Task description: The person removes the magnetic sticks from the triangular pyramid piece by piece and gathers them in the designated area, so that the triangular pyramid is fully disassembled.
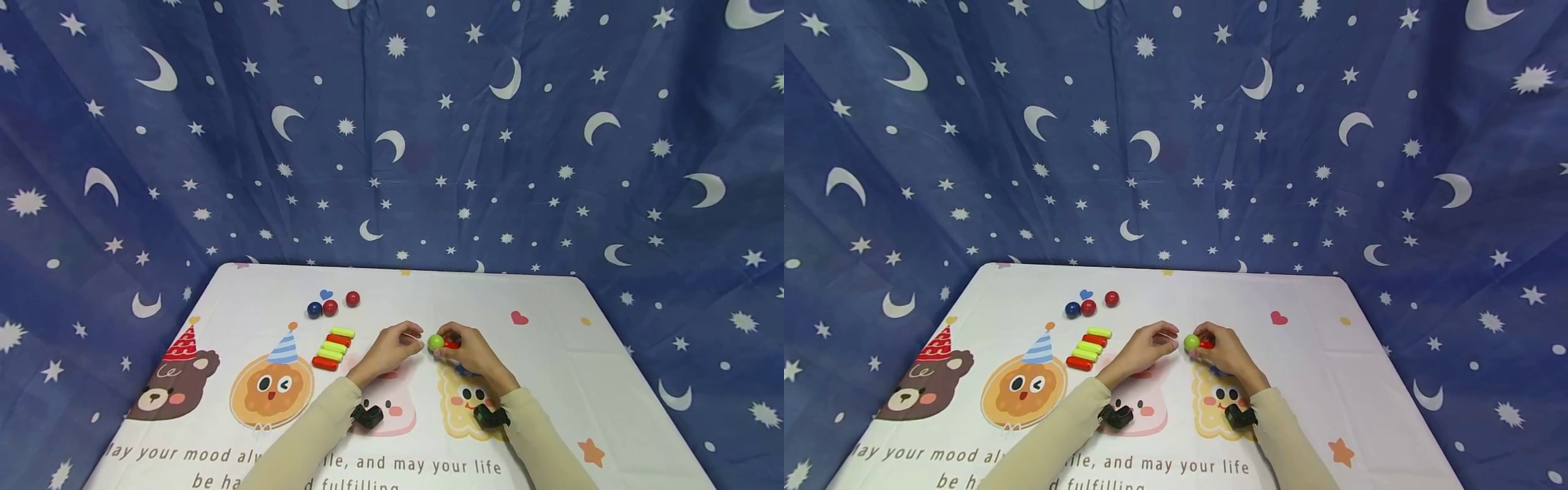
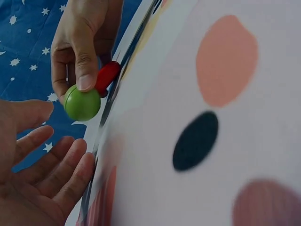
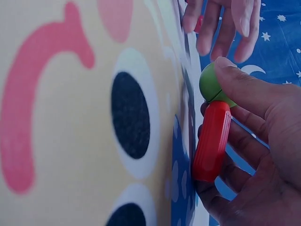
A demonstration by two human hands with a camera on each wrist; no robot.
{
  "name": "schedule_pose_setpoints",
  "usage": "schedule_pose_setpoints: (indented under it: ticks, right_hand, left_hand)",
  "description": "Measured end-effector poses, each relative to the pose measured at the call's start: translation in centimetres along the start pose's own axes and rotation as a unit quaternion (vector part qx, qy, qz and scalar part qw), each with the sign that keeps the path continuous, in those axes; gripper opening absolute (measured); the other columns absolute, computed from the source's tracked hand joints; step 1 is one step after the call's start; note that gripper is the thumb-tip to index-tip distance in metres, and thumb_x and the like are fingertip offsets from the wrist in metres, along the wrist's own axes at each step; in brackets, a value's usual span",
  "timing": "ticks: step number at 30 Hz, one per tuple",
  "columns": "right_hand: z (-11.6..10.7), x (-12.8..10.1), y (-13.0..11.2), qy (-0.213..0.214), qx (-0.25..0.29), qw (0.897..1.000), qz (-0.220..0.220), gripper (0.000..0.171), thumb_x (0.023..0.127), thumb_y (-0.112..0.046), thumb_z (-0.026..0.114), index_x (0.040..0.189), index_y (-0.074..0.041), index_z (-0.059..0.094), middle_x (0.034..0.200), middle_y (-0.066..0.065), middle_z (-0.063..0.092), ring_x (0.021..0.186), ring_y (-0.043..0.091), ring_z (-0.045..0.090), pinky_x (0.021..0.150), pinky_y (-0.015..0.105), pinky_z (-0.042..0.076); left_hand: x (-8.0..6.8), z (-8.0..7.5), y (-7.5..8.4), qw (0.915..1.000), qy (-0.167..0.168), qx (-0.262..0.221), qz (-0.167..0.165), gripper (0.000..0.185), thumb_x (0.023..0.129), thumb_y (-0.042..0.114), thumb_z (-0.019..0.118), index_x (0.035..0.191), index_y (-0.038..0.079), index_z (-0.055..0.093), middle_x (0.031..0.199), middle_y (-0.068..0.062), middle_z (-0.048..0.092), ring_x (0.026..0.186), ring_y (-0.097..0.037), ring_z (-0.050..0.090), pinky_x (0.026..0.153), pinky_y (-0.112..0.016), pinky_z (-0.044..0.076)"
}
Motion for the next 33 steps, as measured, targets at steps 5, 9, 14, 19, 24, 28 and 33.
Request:
schedule_pose_setpoints:
  ticks: [5, 9, 14, 19, 24, 28, 33]
  right_hand:
    - [0.3, 0.1, -0.2, -0.003, -0.002, 1.000, -0.001, 0.033, 0.079, -0.024, 0.083, 0.107, -0.019, 0.067, 0.093, -0.004, 0.069, 0.084, 0.010, 0.061, 0.079, 0.030, 0.049]
    - [0.5, 0.1, -0.4, -0.007, -0.006, 1.000, 0.002, 0.032, 0.080, -0.023, 0.082, 0.107, -0.019, 0.067, 0.092, -0.004, 0.068, 0.084, 0.010, 0.060, 0.078, 0.029, 0.049]
    - [0.5, 0.1, -0.7, -0.003, -0.007, 1.000, 0.000, 0.032, 0.079, -0.021, 0.083, 0.107, -0.019, 0.067, 0.092, -0.004, 0.068, 0.085, 0.011, 0.060, 0.078, 0.029, 0.049]
    - [0.5, 0.1, -1.0, -0.001, -0.007, 1.000, -0.014, 0.032, 0.079, -0.020, 0.082, 0.107, -0.018, 0.067, 0.094, -0.004, 0.069, 0.087, 0.012, 0.063, 0.081, 0.032, 0.052]
    - [0.7, 0.1, -1.0, -0.002, -0.006, 1.000, -0.011, 0.030, 0.080, -0.016, 0.081, 0.106, -0.017, 0.066, 0.094, -0.004, 0.070, 0.088, 0.012, 0.064, 0.082, 0.031, 0.053]
    - [0.7, 0.0, -0.9, -0.001, -0.003, 1.000, -0.002, 0.028, 0.081, -0.013, 0.080, 0.105, -0.017, 0.066, 0.094, -0.003, 0.069, 0.088, 0.011, 0.064, 0.082, 0.030, 0.053]
    - [0.5, -0.1, -0.8, 0.006, -0.004, 1.000, -0.007, 0.026, 0.082, -0.015, 0.080, 0.105, -0.016, 0.067, 0.094, -0.003, 0.070, 0.087, 0.011, 0.064, 0.081, 0.031, 0.054]
  left_hand:
    - [0.4, 0.6, -0.1, 0.9999, -0.005, -0.009, -0.009, 0.032, 0.092, 0.019, 0.067, 0.122, 0.010, 0.063, 0.114, -0.006, 0.070, 0.104, -0.020, 0.069, 0.090, -0.033, 0.055]
    - [0.5, 1.0, 0.0, 0.9997, -0.010, -0.015, -0.014, 0.033, 0.092, 0.019, 0.067, 0.123, 0.009, 0.064, 0.113, -0.005, 0.071, 0.102, -0.019, 0.069, 0.088, -0.033, 0.056]
    - [0.6, 1.2, -0.1, 0.9993, -0.014, -0.028, -0.023, 0.033, 0.091, 0.020, 0.070, 0.121, 0.009, 0.065, 0.113, -0.006, 0.071, 0.101, -0.019, 0.070, 0.082, -0.030, 0.057]
    - [0.7, 1.4, -0.4, 0.9993, -0.014, -0.022, -0.027, 0.033, 0.089, 0.020, 0.072, 0.120, 0.010, 0.065, 0.114, -0.006, 0.071, 0.099, -0.017, 0.070, 0.081, -0.027, 0.056]
    - [0.9, 1.5, -0.5, 0.9996, -0.012, -0.002, -0.027, 0.035, 0.089, 0.021, 0.072, 0.122, 0.010, 0.065, 0.113, -0.006, 0.071, 0.098, -0.015, 0.068, 0.084, -0.029, 0.055]
    - [1.0, 1.8, -0.6, 0.9992, -0.021, 0.023, -0.024, 0.038, 0.089, 0.022, 0.072, 0.125, 0.011, 0.065, 0.105, -0.004, 0.072, 0.094, -0.012, 0.067, 0.084, -0.029, 0.054]
    - [1.1, 1.8, -0.4, 0.9992, -0.018, 0.031, -0.018, 0.035, 0.089, 0.022, 0.072, 0.121, 0.011, 0.066, 0.099, -0.002, 0.072, 0.090, -0.010, 0.065, 0.082, -0.028, 0.053]
Point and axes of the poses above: each hand's wrist, its own x-axis towards the middle knuckle, its own z-axis out of the palm, y = z × x, the point moved 8 cm from there along x, towards the middle knuckle
